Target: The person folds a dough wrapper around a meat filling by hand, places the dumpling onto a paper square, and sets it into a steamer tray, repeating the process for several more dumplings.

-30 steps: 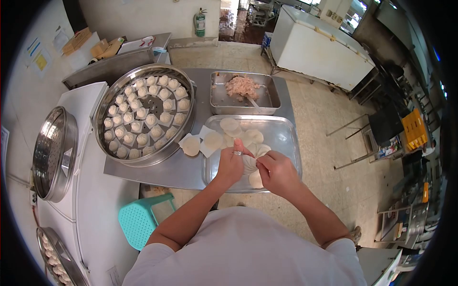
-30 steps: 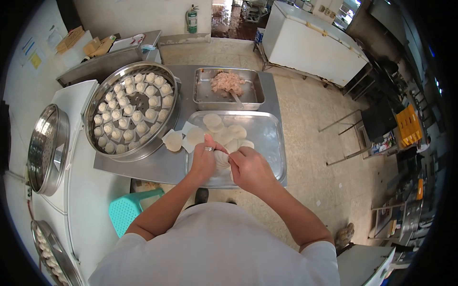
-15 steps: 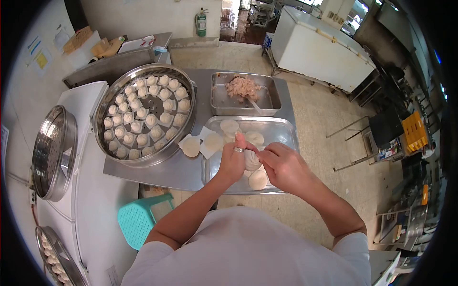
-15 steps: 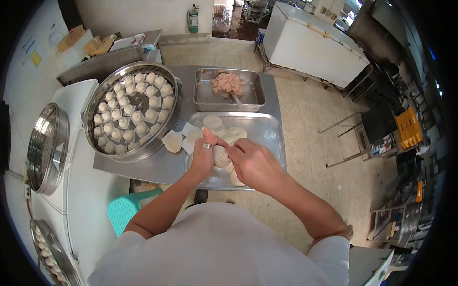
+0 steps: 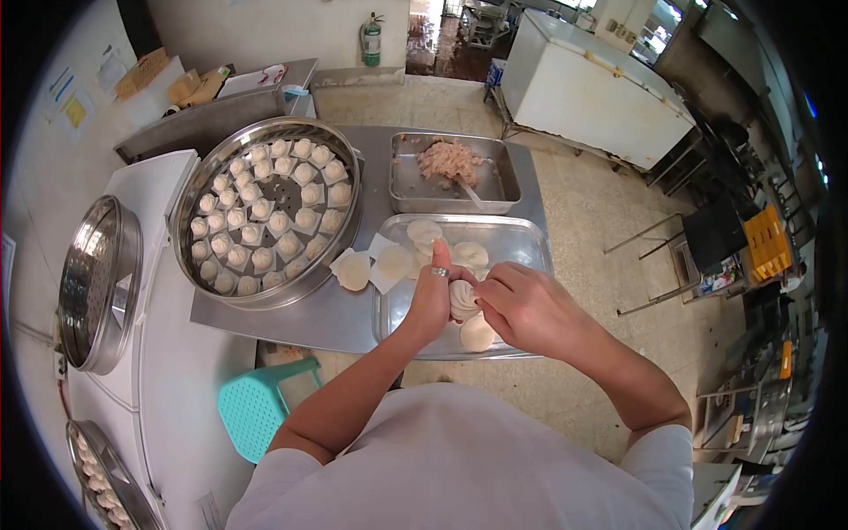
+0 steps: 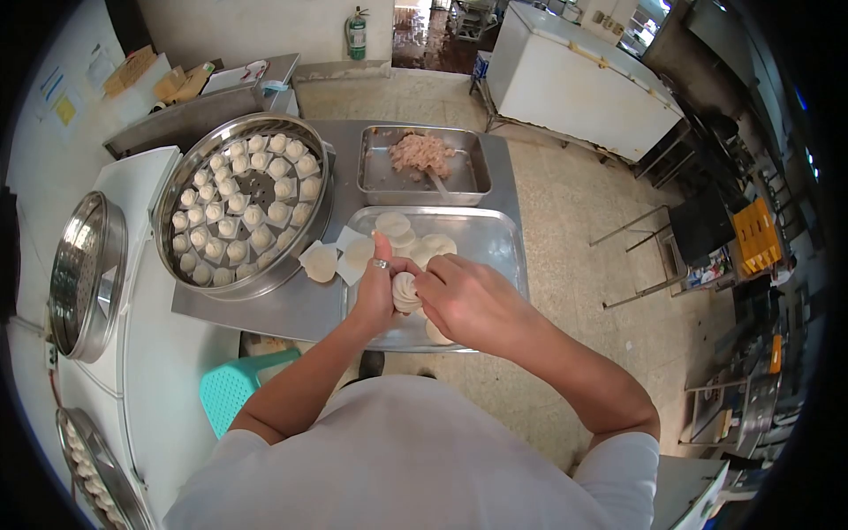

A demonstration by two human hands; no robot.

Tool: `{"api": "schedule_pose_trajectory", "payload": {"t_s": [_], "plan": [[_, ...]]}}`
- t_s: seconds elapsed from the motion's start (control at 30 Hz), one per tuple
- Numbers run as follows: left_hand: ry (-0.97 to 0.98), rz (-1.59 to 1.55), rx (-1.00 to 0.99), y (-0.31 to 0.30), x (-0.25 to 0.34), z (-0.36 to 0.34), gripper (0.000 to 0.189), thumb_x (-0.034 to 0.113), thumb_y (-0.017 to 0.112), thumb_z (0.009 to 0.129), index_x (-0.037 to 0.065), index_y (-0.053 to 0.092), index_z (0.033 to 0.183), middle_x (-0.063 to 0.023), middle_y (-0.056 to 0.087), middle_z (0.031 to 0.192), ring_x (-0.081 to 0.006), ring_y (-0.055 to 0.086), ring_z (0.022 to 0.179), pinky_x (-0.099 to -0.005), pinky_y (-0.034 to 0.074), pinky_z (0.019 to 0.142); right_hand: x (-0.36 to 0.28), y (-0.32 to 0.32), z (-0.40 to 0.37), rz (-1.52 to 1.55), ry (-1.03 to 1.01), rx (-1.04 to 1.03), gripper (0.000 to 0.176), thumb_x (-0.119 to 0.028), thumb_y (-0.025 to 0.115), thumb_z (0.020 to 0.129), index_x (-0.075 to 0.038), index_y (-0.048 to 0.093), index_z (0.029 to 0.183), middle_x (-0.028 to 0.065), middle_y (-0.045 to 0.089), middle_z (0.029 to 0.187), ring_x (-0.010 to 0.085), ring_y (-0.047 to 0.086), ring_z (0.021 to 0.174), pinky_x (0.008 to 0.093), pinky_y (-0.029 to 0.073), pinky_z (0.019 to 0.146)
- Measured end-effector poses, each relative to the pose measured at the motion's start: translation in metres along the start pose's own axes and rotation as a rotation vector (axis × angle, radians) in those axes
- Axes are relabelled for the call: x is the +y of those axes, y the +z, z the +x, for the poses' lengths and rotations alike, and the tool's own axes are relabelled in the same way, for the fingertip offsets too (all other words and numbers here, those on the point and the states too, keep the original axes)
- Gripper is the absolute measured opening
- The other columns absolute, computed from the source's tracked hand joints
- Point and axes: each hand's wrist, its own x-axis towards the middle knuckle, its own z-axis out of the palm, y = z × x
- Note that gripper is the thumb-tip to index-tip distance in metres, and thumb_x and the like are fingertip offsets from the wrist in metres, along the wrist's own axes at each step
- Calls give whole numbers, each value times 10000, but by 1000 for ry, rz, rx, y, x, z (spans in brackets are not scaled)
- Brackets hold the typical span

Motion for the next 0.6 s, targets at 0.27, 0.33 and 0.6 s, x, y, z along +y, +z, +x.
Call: {"api": "schedule_pose_trajectory", "payload": {"t_s": [0.27, 0.33, 0.6], "plan": [[14, -130, 63, 15, 5, -5, 965, 824, 184, 975, 18, 677, 779, -44, 615, 649, -124, 572, 521, -267, 405, 433, 5, 5, -6, 6, 28, -71, 135, -39, 719, 818, 6, 637, 916, 127, 622, 852, 306, 641, 738, 424, 557, 655], [12, -99, 34, 11, 2, -8, 966, 831, 191, 969, 15, 684, 810, -50, 624, 673, -126, 574, 528, -267, 401, 435, -2, 0, -5, -21, 53, -72, 119, -43, 712, 831, 6, 630, 902, 131, 622, 844, 310, 644, 742, 429, 557, 648], [-87, -280, 34, 25, 14, -18, 981, 855, 199, 948, 10, 680, 815, -46, 616, 661, -124, 545, 499, -267, 403, 433, -3, 5, -12, 57, 63, -46, 102, -35, 684, 904, 22, 639, 976, 138, 623, 823, 334, 646, 736, 437, 542, 634]]}}
